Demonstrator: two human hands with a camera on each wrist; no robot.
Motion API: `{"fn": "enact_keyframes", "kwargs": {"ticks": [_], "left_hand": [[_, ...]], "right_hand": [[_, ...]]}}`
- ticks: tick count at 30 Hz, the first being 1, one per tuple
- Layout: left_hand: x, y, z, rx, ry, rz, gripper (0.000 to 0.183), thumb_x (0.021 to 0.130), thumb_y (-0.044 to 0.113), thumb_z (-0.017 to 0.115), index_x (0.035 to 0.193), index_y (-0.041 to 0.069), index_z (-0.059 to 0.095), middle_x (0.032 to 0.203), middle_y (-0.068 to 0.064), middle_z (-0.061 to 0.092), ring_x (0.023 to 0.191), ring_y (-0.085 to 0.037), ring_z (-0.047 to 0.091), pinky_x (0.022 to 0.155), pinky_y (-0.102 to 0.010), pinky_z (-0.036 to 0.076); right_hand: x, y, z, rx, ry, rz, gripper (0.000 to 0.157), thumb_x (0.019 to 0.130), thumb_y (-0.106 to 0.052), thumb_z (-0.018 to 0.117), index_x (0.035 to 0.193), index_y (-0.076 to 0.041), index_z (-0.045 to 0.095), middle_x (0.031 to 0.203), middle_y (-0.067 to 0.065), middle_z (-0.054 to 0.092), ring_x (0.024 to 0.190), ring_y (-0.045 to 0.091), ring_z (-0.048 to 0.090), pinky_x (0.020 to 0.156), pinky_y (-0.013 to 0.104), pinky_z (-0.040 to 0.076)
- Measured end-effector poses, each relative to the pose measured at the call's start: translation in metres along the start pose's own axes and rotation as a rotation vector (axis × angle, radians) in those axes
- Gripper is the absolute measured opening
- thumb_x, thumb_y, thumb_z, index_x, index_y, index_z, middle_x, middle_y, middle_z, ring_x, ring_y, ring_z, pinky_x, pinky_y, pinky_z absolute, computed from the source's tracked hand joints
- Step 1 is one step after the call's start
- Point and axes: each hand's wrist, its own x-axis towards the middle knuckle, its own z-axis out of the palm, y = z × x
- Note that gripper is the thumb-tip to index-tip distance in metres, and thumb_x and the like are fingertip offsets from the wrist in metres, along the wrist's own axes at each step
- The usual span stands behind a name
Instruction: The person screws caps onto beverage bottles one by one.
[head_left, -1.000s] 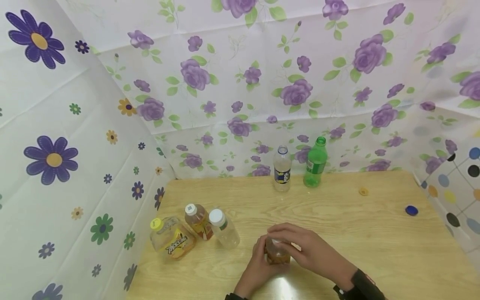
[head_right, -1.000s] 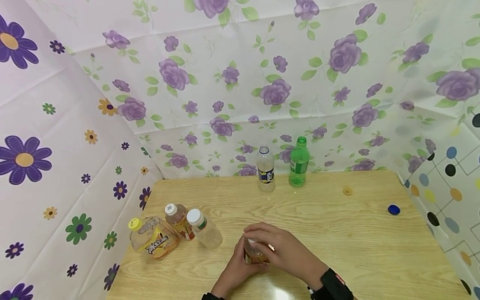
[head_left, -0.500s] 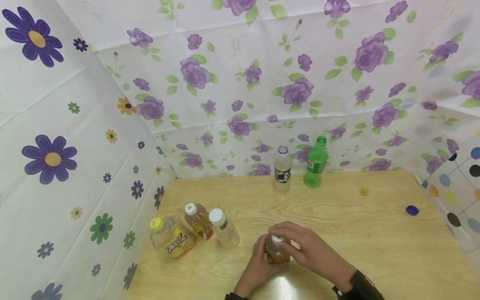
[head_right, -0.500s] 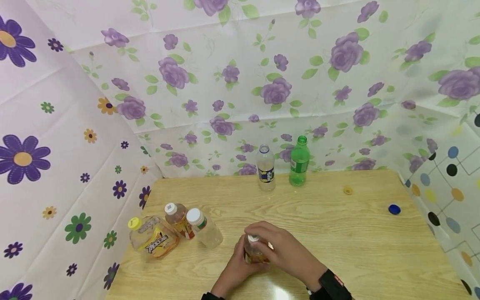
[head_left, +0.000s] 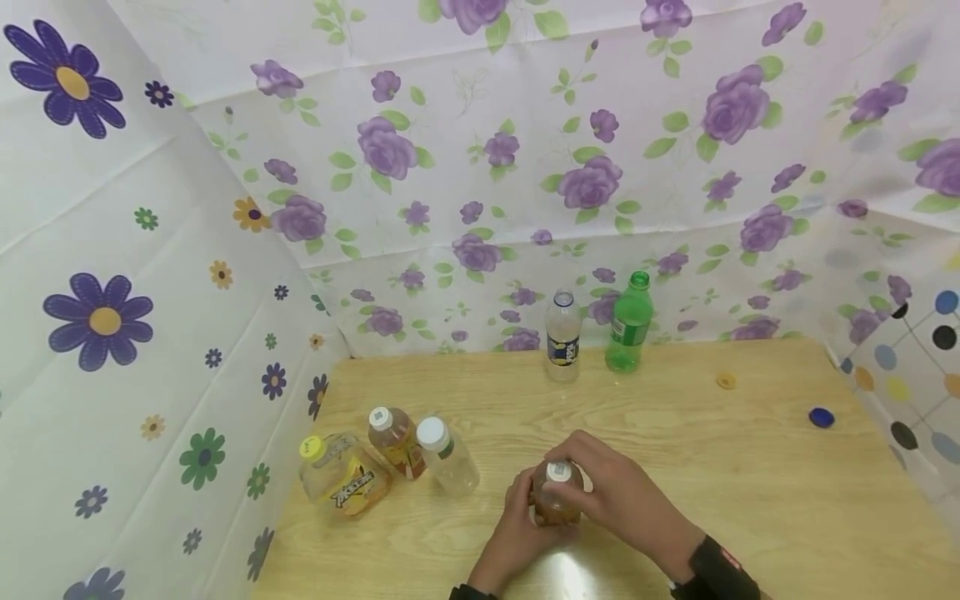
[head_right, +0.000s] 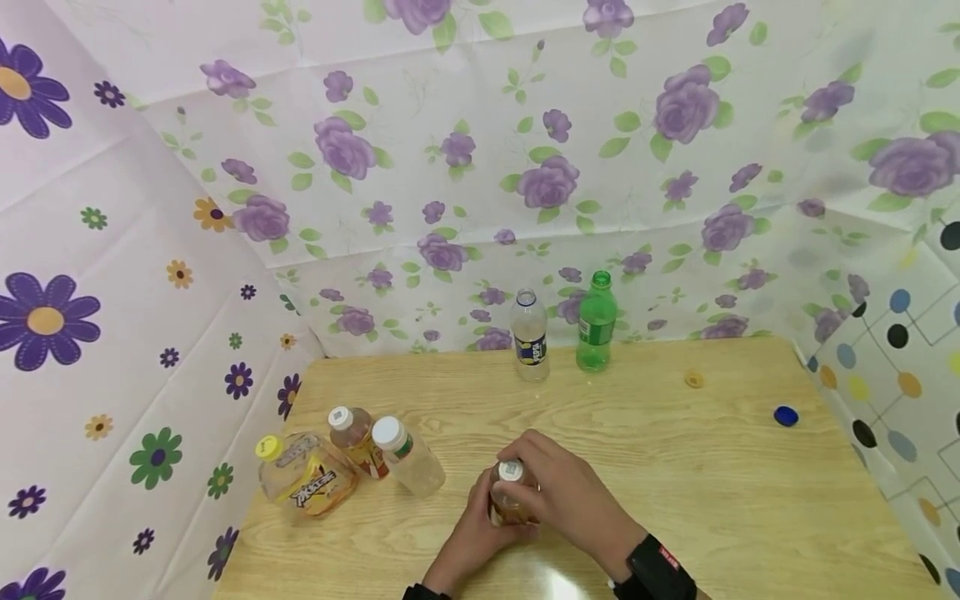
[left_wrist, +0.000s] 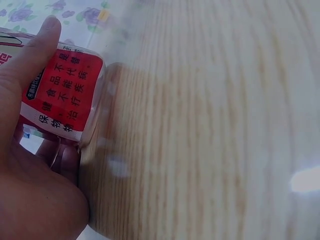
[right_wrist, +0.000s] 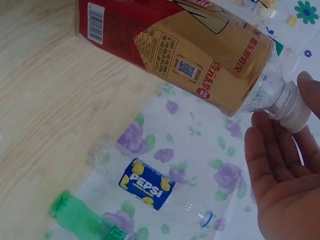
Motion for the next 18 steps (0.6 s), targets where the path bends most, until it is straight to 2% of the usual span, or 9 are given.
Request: {"fn": "enact_keyframes", "kwargs": {"ticks": [4,9,12,15,18], "left_hand": [[-0.0001,0.0004,-0.0007,-0.008,-0.007,0.007,0.081,0.088,0.040,0.090,0.152,0.048,0.042,0.147,0.005,0.042,0.132,-0.026,0.042,0.105,-0.066,0.043],[0.0003,-0.0001,-0.0020,0.010,-0.014,-0.011,0.082,0.087,0.044,0.090,0.152,0.053,0.040,0.149,0.006,0.042,0.134,-0.025,0.041,0.106,-0.064,0.043],[0.0006,-0.0005,-0.0019,0.016,-0.008,-0.041,0.083,0.085,0.047,0.090,0.151,0.057,0.041,0.151,0.005,0.039,0.136,-0.025,0.042,0.107,-0.064,0.044],[0.0008,-0.0008,-0.0012,0.008,-0.008,-0.037,0.082,0.085,0.045,0.091,0.151,0.056,0.043,0.151,0.004,0.039,0.139,-0.026,0.040,0.110,-0.068,0.040],[0.0009,0.0004,-0.0007,0.012,-0.005,-0.017,0.081,0.085,0.044,0.091,0.150,0.054,0.044,0.147,0.007,0.043,0.138,-0.026,0.039,0.111,-0.070,0.038]], "right_hand": [[0.0024,-0.0001,-0.0001,-0.038,-0.026,0.017,0.027,0.099,-0.030,0.079,0.121,-0.023,0.065,0.121,-0.017,0.058,0.108,0.003,0.061,0.085,0.030,0.059],[0.0003,0.0025,-0.0015,-0.069,-0.051,-0.090,0.031,0.104,-0.027,0.073,0.134,-0.025,0.067,0.132,-0.009,0.057,0.112,0.008,0.060,0.085,0.029,0.058],[-0.0019,0.0039,-0.0033,-0.072,-0.048,-0.114,0.031,0.105,-0.021,0.071,0.136,-0.025,0.068,0.127,-0.009,0.057,0.104,0.006,0.059,0.077,0.024,0.056],[-0.0023,0.0055,-0.0053,-0.090,-0.019,-0.086,0.027,0.103,-0.022,0.075,0.130,-0.024,0.071,0.117,-0.013,0.055,0.094,0.002,0.055,0.073,0.021,0.054],[-0.0012,0.0070,-0.0066,-0.113,0.018,-0.049,0.023,0.098,-0.028,0.080,0.119,-0.023,0.071,0.107,-0.015,0.051,0.091,0.000,0.053,0.073,0.023,0.054]]}}
